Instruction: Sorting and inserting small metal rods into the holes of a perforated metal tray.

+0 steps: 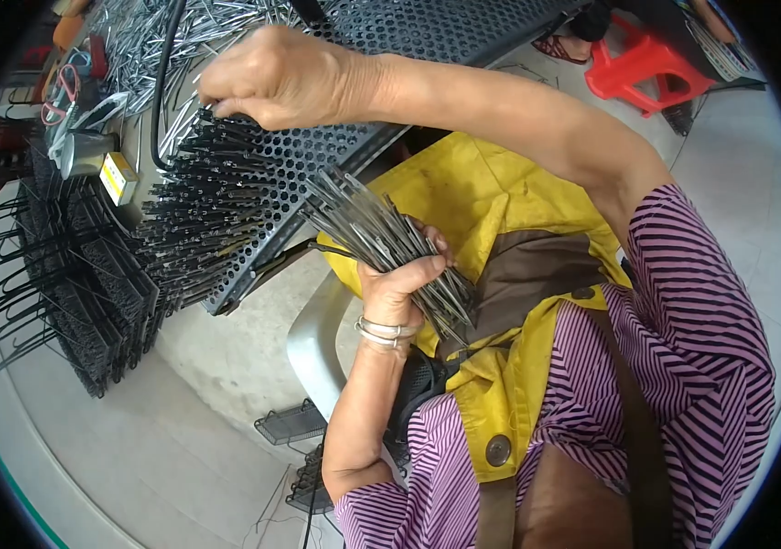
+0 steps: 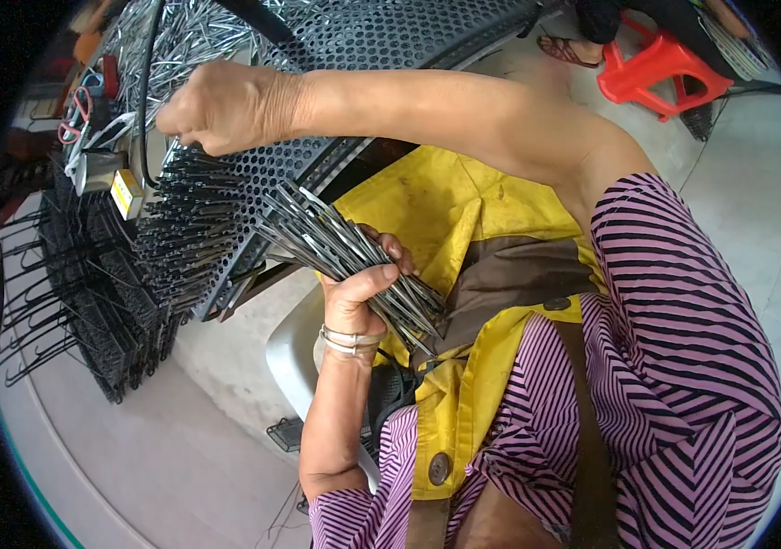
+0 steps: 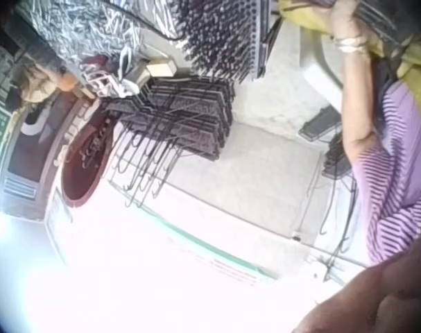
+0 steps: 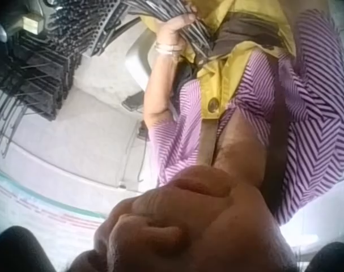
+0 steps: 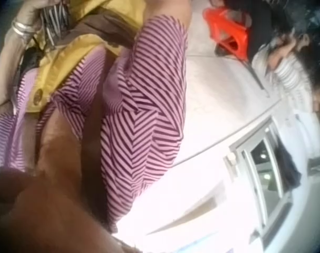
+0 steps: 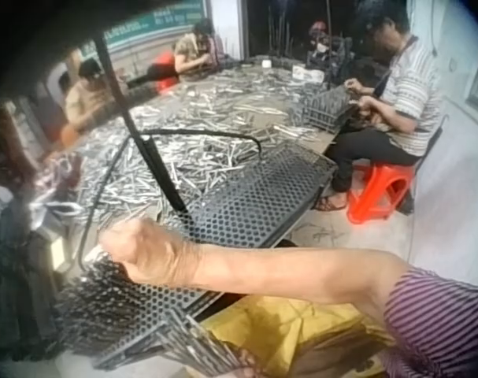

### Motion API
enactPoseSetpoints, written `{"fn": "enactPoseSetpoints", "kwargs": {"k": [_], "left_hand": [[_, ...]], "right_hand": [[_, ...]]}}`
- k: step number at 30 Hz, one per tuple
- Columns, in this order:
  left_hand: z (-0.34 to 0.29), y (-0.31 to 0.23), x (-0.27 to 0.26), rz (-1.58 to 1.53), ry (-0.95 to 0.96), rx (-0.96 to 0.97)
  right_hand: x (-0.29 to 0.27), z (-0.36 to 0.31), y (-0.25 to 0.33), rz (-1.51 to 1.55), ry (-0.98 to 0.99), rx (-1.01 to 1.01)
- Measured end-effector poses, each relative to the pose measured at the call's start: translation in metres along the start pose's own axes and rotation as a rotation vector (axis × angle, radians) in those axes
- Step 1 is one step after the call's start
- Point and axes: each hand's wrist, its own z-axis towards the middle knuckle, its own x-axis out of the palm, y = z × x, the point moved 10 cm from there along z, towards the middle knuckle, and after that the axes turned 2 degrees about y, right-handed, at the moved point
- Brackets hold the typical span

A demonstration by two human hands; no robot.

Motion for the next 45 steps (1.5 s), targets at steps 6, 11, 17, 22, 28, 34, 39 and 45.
{"fn": "enactPoseSetpoints", "kwargs": {"k": [6, 11, 17, 22, 28, 34, 39, 45], "left_hand": [[-0.001, 0.001, -0.004, 0.024, -0.008, -0.003], [0.0, 0.002, -0.002, 0.013, -0.006, 0.0], [-0.001, 0.001, -0.005, 0.0, 0.021, 0.021], [-0.001, 0.0, 0.001, -0.013, 0.031, 0.019], [-0.004, -0.003, 0.005, 0.094, 0.043, 0.034], [-0.004, -0.003, 0.002, 0.045, 0.014, 0.016], [-0.002, -0.003, 0.002, 0.06, 0.015, 0.029], [-0.002, -0.003, 0.001, 0.041, 0.0, 0.025]], "right_hand": [[0.041, -0.002, -0.007, -0.29, 0.457, 0.227], [0.036, 0.005, 0.002, -0.15, 0.418, 0.126], [0.034, -0.006, 0.01, -0.159, 0.516, 0.186], [0.013, -0.072, -0.005, 0.295, 0.571, 0.713], [0.003, -0.093, 0.003, 0.515, 0.398, 0.928], [-0.052, -0.045, -0.021, 0.163, -0.026, 0.627], [-0.052, -0.013, -0.001, -0.09, -0.329, 0.149], [-0.017, -0.005, 0.012, -0.208, -0.252, -0.039]]}}
